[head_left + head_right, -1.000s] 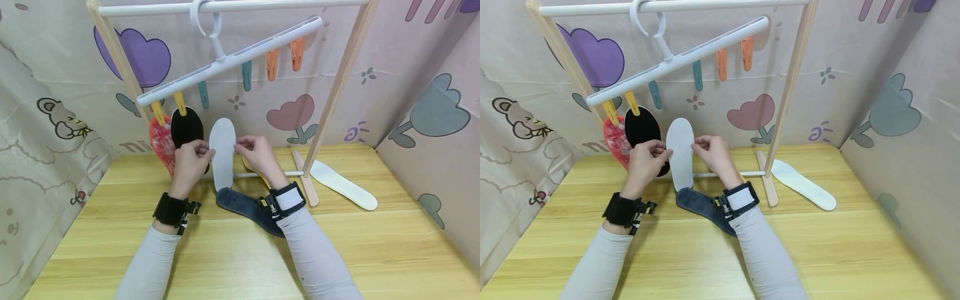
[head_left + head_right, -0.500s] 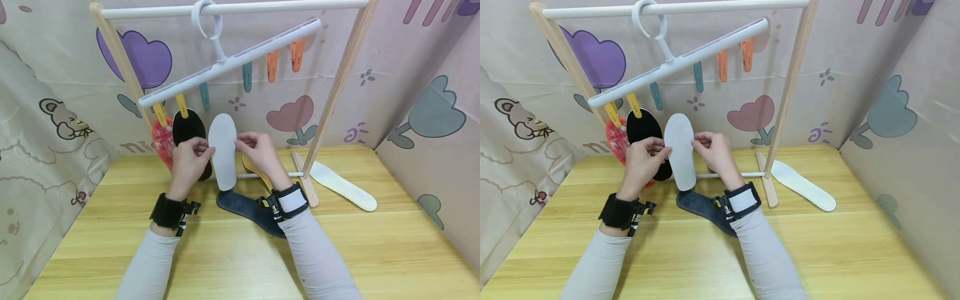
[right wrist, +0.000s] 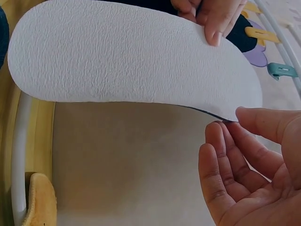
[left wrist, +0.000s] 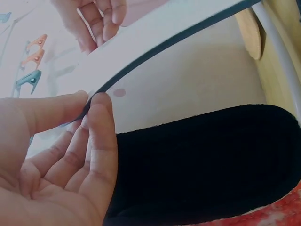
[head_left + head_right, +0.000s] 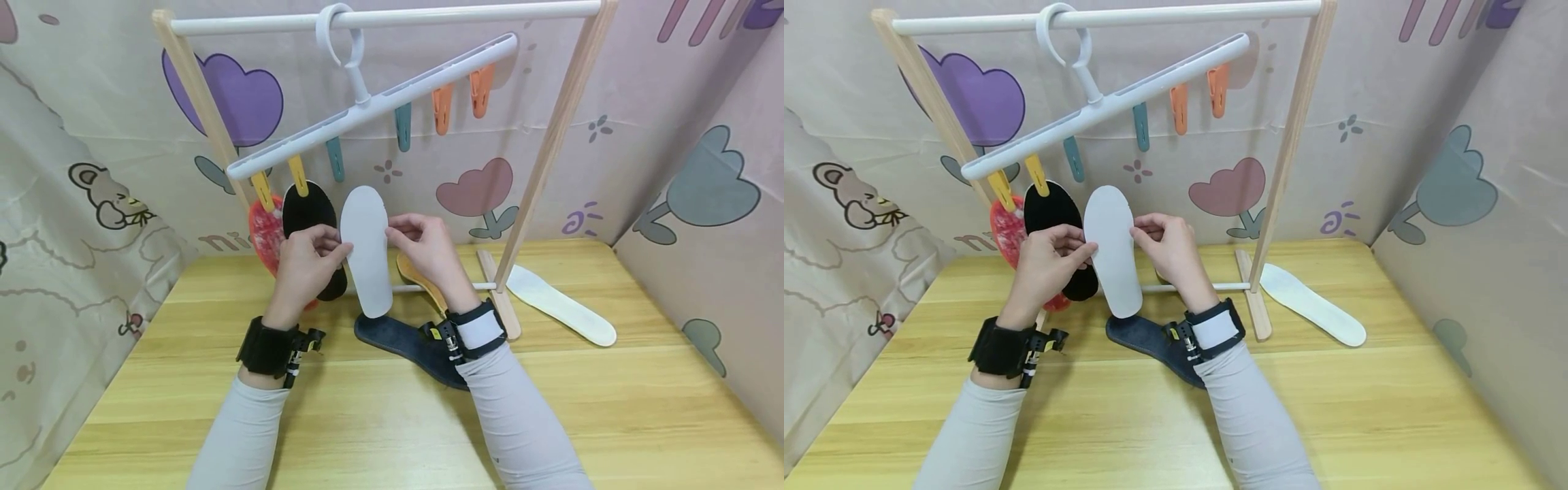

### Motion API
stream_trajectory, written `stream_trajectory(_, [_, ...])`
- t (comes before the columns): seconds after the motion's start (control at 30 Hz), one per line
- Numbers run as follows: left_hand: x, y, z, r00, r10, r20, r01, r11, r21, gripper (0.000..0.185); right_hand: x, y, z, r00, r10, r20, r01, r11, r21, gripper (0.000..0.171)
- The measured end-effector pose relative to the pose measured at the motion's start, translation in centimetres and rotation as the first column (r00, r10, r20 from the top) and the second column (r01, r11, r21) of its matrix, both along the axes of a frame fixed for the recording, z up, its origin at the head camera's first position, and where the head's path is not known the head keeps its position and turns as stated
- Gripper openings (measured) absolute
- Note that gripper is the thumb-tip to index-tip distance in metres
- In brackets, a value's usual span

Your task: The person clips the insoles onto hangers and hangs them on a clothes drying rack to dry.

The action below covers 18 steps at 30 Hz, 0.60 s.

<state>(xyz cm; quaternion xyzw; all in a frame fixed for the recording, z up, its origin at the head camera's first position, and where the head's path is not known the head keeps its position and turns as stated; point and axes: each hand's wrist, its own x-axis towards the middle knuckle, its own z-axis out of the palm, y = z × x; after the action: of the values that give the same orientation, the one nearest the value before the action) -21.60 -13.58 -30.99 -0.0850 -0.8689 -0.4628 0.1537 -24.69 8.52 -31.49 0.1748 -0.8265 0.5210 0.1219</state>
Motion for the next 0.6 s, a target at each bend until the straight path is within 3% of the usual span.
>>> stream_trajectory(0.23, [0.12,-0.46,0.37,0.996,-0.050,0.067,0.050,0.999,-0.002,0.021,0.00,-0.01,-0.06,1.000,-0.006,-0.006,0.006,1.000,-0.003,0.021])
stream_trajectory(0.6, [0.37,-0.75,0.82,0.994,-0.082,0.075,0.083,0.996,-0.016,0.019,0.19,0.04,0.12,1.000,0.009,-0.007,-0.009,1.000,-0.010,0.019])
